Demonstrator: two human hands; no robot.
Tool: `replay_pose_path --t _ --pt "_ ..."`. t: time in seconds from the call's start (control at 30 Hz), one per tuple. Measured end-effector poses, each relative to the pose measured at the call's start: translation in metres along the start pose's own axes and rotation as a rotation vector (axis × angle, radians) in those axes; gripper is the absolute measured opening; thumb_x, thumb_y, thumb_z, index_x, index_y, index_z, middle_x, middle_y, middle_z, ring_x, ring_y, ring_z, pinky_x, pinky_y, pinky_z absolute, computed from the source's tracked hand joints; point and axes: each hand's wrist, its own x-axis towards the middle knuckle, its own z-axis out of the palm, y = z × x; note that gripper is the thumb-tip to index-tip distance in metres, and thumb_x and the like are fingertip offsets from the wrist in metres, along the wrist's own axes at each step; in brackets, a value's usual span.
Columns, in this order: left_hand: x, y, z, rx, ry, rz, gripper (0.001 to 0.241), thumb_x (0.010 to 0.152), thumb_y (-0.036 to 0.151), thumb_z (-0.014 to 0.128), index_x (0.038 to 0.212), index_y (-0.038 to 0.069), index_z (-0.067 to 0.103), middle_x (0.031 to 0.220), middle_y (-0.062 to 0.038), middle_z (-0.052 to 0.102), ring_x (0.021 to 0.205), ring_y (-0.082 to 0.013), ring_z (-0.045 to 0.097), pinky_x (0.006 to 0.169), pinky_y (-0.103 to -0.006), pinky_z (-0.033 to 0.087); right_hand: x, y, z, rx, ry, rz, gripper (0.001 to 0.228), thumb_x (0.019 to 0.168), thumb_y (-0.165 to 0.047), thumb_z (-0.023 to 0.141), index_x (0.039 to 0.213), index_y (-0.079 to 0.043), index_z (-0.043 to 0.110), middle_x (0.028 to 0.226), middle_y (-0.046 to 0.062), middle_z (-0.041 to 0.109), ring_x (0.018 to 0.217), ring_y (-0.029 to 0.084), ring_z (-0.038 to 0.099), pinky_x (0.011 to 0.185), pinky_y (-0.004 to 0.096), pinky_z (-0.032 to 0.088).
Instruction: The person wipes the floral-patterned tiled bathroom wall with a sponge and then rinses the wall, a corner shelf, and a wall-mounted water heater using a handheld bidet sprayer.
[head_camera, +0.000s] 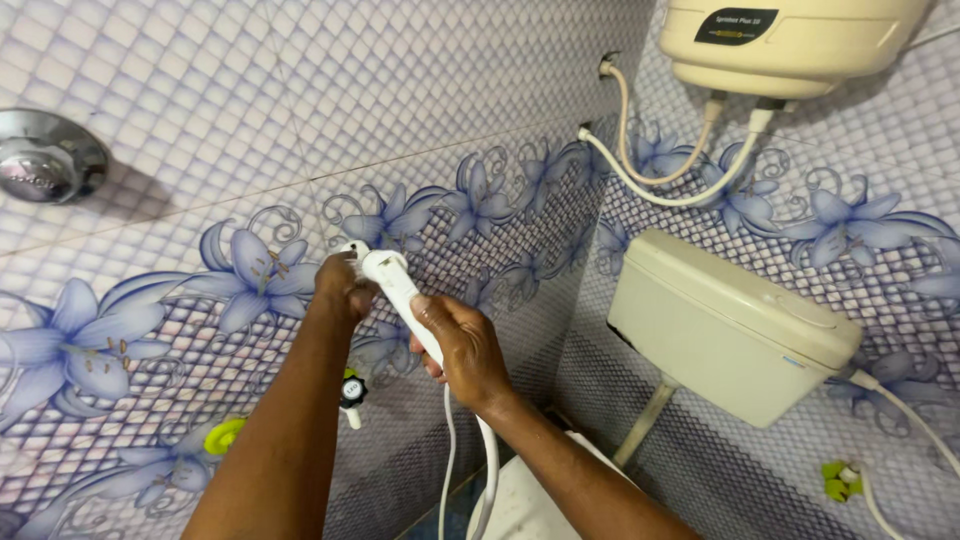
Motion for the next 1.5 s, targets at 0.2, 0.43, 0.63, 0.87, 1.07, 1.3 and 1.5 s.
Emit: replay_pose_path --t 0.2,0.43,0.63,0.87,1.07,1.3,1.5 --pt "-0.011 0.01 -0.014 -0.002 -0.027 -0.068 0.037 0.108 0.03 0.044 0.125 -0.002 0.051 0.106 -0.016 0.065 0.092 -0.0276 0.066 0.085 -0.0425 0.057 -0.006 -0.001 0.003 -0.09 -0.059 -0.031 0.051 0.1 -0.05 0.056 0.096 0.0 0.068 0.066 0.002 0.062 0.047 0.005 0.05 0.041 0.023 0.041" --pt "0.012 0.002 -0.01 -0.029 -0.049 -0.125 0.035 0.11 0.031 0.044 0.127 0.0 0.05 0.103 -0.015 0.065 0.093 -0.0265 0.065 0.084 -0.0402 0.058 -0.011 -0.001 0.01 -0.144 -0.045 -0.022 0.049 0.101 -0.05 0.051 0.098 -0.004 0.068 0.065 0.001 0.062 0.046 0.005 0.051 0.041 0.023 0.043" --pt "0.047 -0.016 -0.001 -0.129 -0.049 -0.076 0.031 0.11 0.029 0.045 0.127 0.004 0.05 0.1 -0.014 0.066 0.093 -0.0249 0.065 0.082 -0.0371 0.06 -0.003 0.002 0.008 -0.124 0.06 -0.041 0.046 0.101 -0.048 0.05 0.098 -0.005 0.067 0.064 0.0 0.061 0.046 0.004 0.049 0.04 0.024 0.043" --pt "0.008 0.0 0.0 -0.035 -0.094 -0.144 0.032 0.11 0.029 0.044 0.127 0.003 0.052 0.105 -0.017 0.065 0.097 -0.0298 0.066 0.086 -0.042 0.059 0.001 0.014 -0.002 -0.009 0.133 -0.065 0.049 0.105 -0.046 0.054 0.087 -0.001 0.064 0.062 0.002 0.056 0.045 0.006 0.046 0.039 0.025 0.038" --pt "-0.017 0.01 -0.014 0.027 -0.104 -0.193 0.037 0.109 0.029 0.047 0.132 -0.001 0.05 0.119 -0.023 0.061 0.11 -0.0378 0.064 0.096 -0.0509 0.056 0.005 0.021 -0.014 0.021 0.203 0.048 0.043 0.097 -0.047 0.051 0.097 -0.008 0.067 0.067 0.002 0.063 0.044 0.007 0.052 0.038 0.025 0.043" --pt "0.039 -0.027 -0.033 -0.528 -0.218 0.004 0.044 0.102 0.02 0.031 0.135 -0.001 0.053 0.13 -0.023 0.062 0.119 -0.038 0.063 0.099 -0.0594 0.055 0.002 0.031 -0.022 0.13 -0.035 -0.013 0.048 0.103 -0.045 0.052 0.096 0.0 0.064 0.067 0.005 0.06 0.045 0.007 0.05 0.039 0.025 0.042" --pt "0.035 -0.041 -0.011 -0.48 -0.045 0.016 0.044 0.105 0.021 0.029 0.135 -0.002 0.051 0.129 -0.024 0.06 0.117 -0.0359 0.062 0.097 -0.0525 0.056 0.005 0.032 -0.031 0.138 0.04 0.106 0.046 0.099 -0.046 0.053 0.096 -0.002 0.064 0.067 0.004 0.061 0.044 0.008 0.049 0.037 0.024 0.04"
